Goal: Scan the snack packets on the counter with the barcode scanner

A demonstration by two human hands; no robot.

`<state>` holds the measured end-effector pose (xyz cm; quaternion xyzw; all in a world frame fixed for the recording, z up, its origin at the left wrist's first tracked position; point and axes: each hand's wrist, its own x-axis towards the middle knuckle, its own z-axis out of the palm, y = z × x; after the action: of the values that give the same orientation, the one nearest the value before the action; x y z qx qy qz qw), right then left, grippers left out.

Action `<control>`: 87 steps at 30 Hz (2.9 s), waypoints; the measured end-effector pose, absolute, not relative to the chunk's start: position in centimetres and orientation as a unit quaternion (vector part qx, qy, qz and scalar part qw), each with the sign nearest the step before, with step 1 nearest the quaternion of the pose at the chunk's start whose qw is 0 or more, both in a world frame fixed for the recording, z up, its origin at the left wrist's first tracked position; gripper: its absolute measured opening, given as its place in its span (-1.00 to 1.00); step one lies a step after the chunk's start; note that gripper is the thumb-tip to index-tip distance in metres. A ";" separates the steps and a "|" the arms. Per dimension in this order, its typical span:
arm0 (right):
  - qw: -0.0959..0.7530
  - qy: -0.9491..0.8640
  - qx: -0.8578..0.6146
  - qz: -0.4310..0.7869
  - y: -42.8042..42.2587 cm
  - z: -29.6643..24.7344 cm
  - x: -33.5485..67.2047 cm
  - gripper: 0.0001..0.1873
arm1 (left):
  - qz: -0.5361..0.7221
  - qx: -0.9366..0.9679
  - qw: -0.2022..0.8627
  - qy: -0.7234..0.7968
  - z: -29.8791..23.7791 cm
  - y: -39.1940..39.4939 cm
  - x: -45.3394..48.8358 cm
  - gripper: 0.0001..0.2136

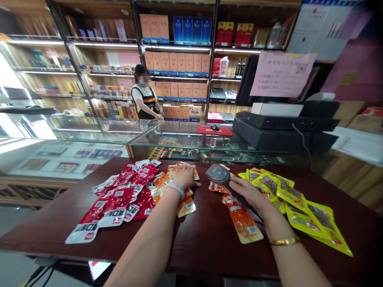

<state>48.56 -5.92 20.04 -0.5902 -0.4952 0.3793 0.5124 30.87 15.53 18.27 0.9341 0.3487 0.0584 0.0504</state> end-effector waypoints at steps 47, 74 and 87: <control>0.526 -0.477 -0.549 0.442 -6.6 21.1 47.8 -0.53 | 0.414 0.807 0.356 0.225 20.3 16.4 31.7 -0.74; 0.572 -0.414 -0.594 0.385 -8.5 22.2 48.2 -0.54 | 0.149 0.828 0.032 0.540 19.2 17.5 28.4 -0.57; 0.618 -0.329 -0.620 0.354 -13.7 21.0 44.5 -0.52 | 0.131 0.853 0.068 0.500 22.5 15.9 31.0 -0.80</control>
<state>44.54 -13.67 20.96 -0.6197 -0.3291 0.3542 0.6183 31.03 15.94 22.47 0.8535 0.4997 0.1309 0.0685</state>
